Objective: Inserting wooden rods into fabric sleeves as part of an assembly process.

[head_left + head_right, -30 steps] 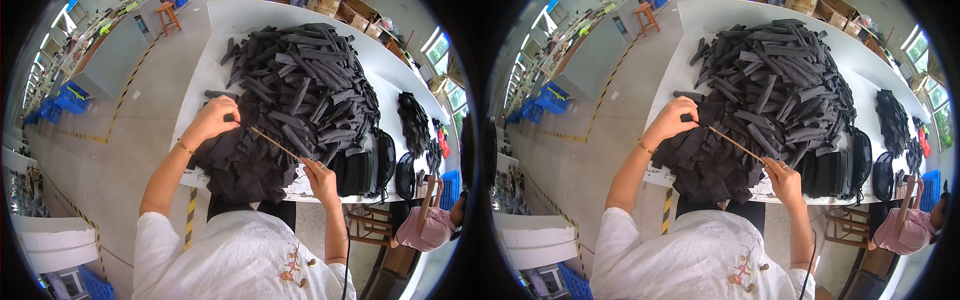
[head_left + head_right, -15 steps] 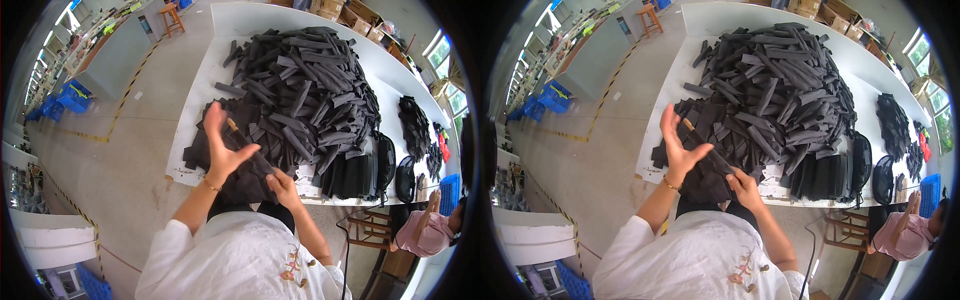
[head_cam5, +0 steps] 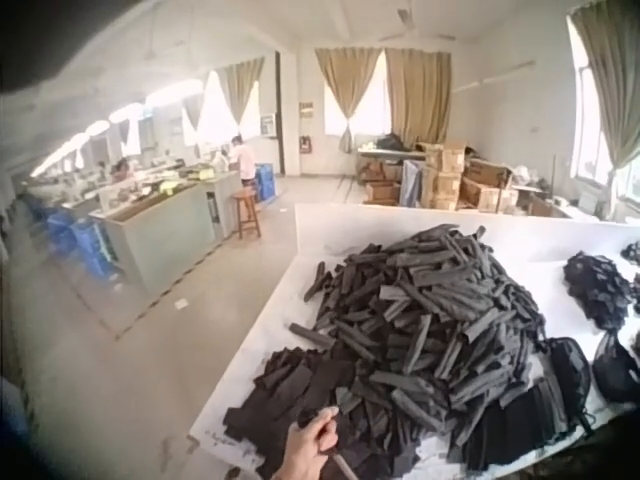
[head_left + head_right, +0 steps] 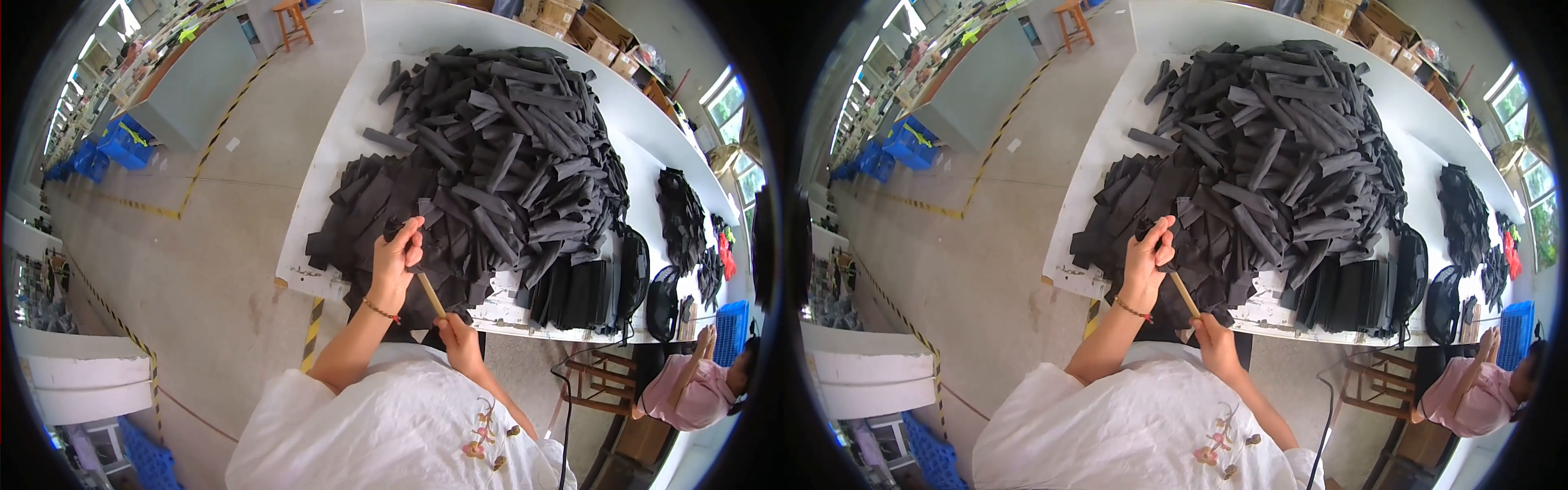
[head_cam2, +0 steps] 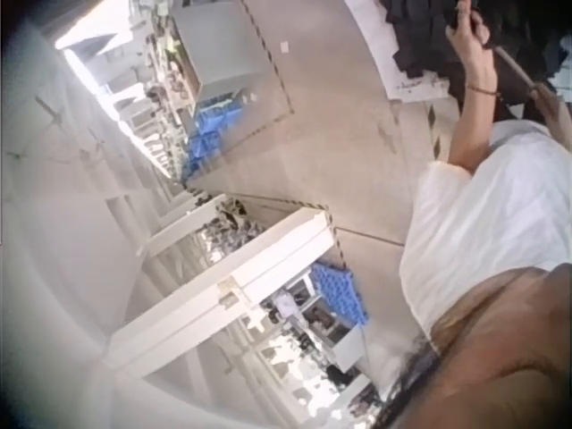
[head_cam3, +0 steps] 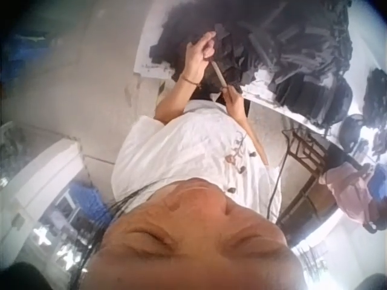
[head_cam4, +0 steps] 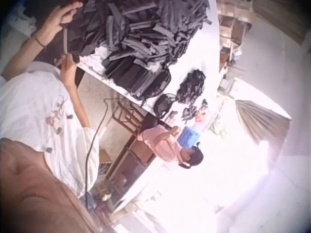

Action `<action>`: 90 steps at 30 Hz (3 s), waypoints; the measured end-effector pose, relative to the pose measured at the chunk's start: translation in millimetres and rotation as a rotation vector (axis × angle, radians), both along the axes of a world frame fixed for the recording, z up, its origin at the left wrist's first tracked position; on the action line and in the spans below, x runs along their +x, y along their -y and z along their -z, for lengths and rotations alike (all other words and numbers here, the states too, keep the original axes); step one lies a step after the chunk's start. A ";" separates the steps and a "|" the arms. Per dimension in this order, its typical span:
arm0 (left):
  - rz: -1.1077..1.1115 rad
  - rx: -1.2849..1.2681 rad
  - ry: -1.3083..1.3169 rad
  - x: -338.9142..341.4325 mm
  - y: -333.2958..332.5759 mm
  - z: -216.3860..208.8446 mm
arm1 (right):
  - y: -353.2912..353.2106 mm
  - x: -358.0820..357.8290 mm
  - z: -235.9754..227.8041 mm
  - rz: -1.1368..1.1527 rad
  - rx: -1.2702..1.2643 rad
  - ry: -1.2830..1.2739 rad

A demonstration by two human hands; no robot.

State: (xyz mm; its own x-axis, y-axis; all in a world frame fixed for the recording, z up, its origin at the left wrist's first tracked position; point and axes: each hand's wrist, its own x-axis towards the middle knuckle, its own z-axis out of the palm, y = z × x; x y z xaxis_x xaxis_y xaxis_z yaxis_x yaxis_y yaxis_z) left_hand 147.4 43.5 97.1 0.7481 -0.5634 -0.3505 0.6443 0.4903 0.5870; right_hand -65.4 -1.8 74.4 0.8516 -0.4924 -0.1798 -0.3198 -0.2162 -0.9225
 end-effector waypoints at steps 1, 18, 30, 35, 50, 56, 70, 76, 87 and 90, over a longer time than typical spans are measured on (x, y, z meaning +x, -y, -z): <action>0.012 0.003 -0.006 3.4 0.1 -1.8 | 0.7 -7.0 -7.3 0.014 -0.038 -0.018; -0.300 0.279 0.278 25.8 1.9 16.1 | 87.8 0.0 29.7 0.310 -0.136 0.064; -0.019 0.418 0.509 -22.4 -8.8 27.1 | 53.5 -70.6 52.5 0.397 0.136 0.103; 0.013 0.400 0.547 -30.8 -6.2 23.7 | 22.9 -89.9 50.8 0.097 -0.146 0.146; 0.355 0.045 0.547 -31.7 -18.8 5.4 | 67.8 -80.1 -22.9 0.122 0.740 0.298; 0.529 -0.046 0.353 -93.4 15.0 -7.3 | 41.7 6.3 -30.1 0.353 0.512 0.445; 0.841 0.191 0.648 -87.2 0.7 -15.2 | 86.1 41.4 -75.7 0.519 0.237 0.596; 0.927 0.137 0.724 -102.0 -20.2 -1.9 | 168.8 48.8 -135.0 0.713 0.203 0.791; 0.405 0.082 0.684 -35.8 40.9 -44.3 | 96.4 68.4 -109.2 0.422 0.375 0.577; 0.375 0.081 0.615 -43.5 41.5 -39.6 | 99.2 55.9 -85.8 0.349 0.532 0.546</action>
